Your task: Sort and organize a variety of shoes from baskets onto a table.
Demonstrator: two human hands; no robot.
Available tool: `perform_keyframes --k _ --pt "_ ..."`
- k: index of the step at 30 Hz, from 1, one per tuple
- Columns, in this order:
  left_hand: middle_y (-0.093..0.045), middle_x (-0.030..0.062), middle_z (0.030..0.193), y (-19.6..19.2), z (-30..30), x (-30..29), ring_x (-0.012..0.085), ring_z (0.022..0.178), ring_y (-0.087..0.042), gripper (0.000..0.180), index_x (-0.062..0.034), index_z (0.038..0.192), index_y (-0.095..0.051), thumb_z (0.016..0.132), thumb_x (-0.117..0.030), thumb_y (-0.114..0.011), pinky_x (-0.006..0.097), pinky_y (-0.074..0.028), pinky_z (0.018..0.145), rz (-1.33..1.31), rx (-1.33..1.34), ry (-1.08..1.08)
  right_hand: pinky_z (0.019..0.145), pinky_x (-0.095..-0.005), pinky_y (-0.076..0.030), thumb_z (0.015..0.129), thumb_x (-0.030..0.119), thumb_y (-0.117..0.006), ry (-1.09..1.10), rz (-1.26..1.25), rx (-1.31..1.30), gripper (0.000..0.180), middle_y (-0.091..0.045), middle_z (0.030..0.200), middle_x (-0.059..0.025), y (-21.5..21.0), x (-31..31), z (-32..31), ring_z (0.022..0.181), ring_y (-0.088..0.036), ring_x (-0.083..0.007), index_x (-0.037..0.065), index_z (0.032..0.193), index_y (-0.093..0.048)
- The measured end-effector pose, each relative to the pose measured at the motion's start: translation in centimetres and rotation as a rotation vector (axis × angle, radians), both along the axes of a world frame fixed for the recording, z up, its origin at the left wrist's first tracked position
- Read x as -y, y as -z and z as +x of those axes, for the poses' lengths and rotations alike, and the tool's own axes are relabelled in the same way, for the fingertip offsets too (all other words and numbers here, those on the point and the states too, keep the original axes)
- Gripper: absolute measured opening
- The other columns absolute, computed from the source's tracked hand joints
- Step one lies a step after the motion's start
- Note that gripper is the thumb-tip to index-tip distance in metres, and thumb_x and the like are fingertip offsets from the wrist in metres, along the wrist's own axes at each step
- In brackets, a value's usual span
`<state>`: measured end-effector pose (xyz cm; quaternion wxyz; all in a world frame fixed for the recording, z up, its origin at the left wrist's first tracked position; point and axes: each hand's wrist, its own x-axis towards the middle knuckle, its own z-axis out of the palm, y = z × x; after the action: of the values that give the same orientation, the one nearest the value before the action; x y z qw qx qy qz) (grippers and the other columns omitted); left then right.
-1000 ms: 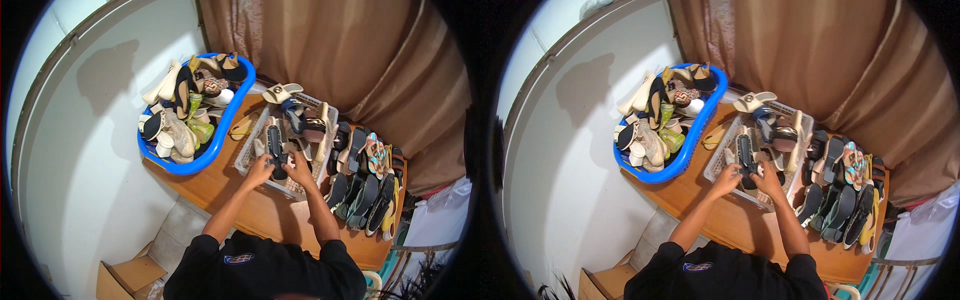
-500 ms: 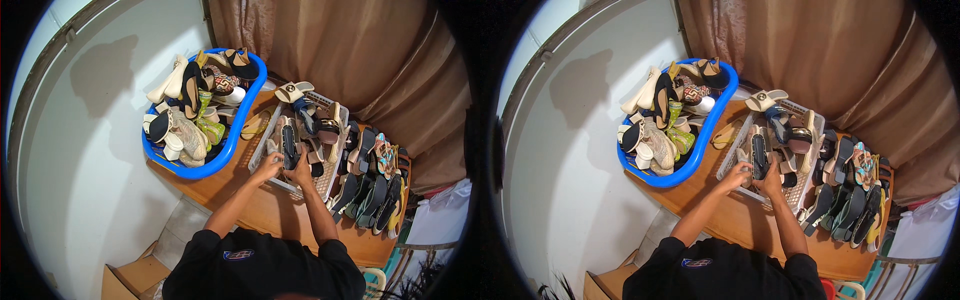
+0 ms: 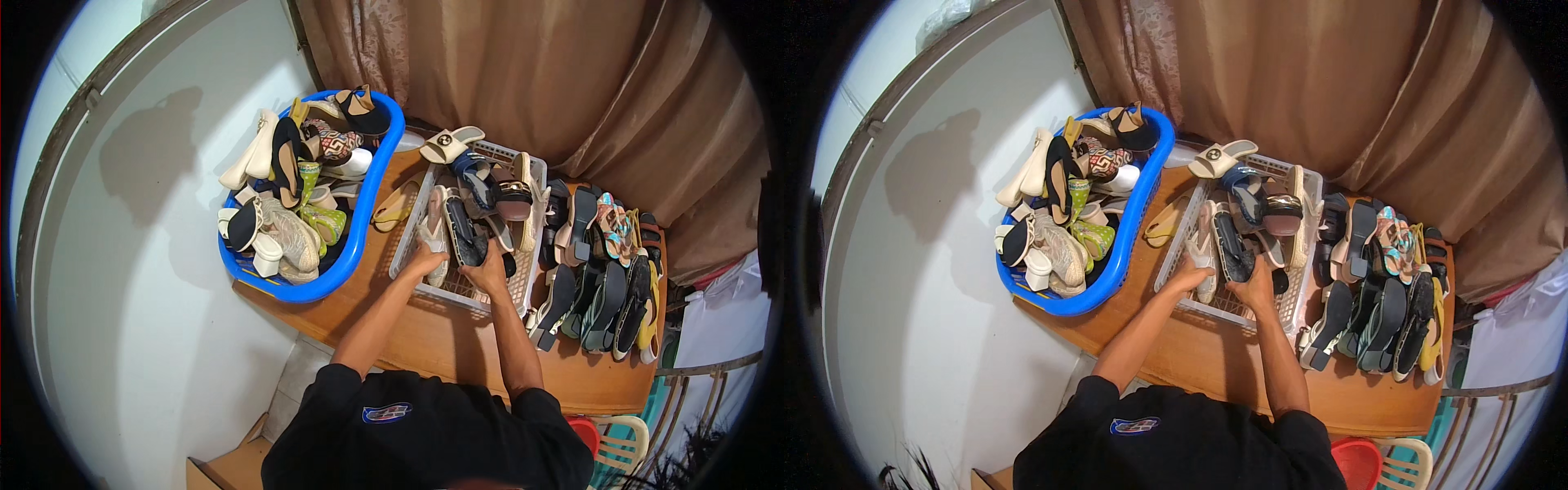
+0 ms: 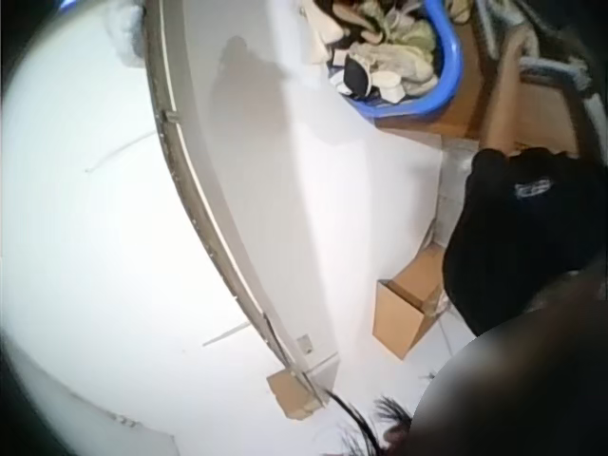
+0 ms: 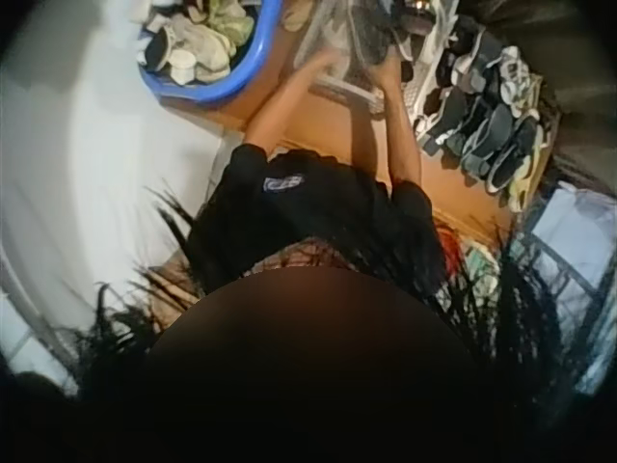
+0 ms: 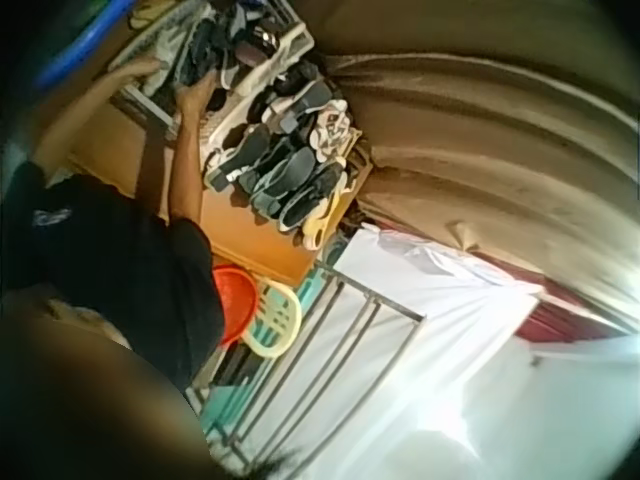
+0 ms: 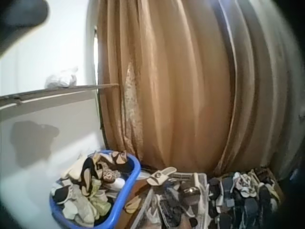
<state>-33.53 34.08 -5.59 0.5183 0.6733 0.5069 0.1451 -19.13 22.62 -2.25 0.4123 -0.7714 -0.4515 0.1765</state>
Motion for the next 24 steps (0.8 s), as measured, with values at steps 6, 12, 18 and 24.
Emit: perform_keyframes --k 6,12,18,24 --pt "-0.042 0.0285 0.136 -1.0 1.1 -0.1 0.0353 0.126 -0.044 0.090 0.0125 0.139 -0.018 0.075 -0.023 -0.071 0.037 -0.036 0.103 0.017 -0.100 0.038 0.082 -0.0441 -0.047 0.054 0.016 -0.083 0.022 -0.276 0.224 0.065 -0.059 0.100 -0.0241 -1.0 3.9 0.8 0.095 -0.057 -0.0425 -0.002 0.106 -0.048" --pt "-0.057 0.0207 0.119 3.5 2.4 -2.1 0.0294 0.109 -0.056 0.063 0.0040 0.127 -0.040 0.078 -0.018 -0.072 0.038 -0.044 0.092 -0.088 0.055 -0.048 0.080 -0.0434 -0.047 0.068 0.017 -0.075 -0.145 -0.178 0.163 0.047 -0.060 0.096 -0.0214 -1.8 5.6 2.7 0.089 -0.060 -0.0392 -0.002 0.107 -0.057" --pt "-0.065 0.0137 0.102 5.8 2.5 -3.7 0.0239 0.097 -0.061 0.033 0.0003 0.109 -0.059 0.080 -0.011 -0.069 0.036 -0.046 0.086 -0.269 0.148 -0.082 0.084 -0.0441 -0.044 0.073 0.016 -0.070 0.346 0.164 0.442 0.047 -0.053 0.103 -0.0200 -3.7 2.2 7.0 0.099 -0.052 -0.0379 -0.001 0.114 -0.053" --pt "-0.061 0.0261 0.109 1.4 2.3 -1.3 0.0405 0.105 -0.057 0.042 -0.0030 0.119 -0.056 0.083 -0.023 -0.064 0.044 -0.043 0.091 0.175 0.009 -0.007 0.082 -0.0439 -0.046 0.070 0.021 -0.075 0.421 -0.105 0.558 0.052 -0.049 0.104 -0.0184 -3.0 0.5 8.4 0.100 -0.049 -0.0371 -0.001 0.111 -0.051"
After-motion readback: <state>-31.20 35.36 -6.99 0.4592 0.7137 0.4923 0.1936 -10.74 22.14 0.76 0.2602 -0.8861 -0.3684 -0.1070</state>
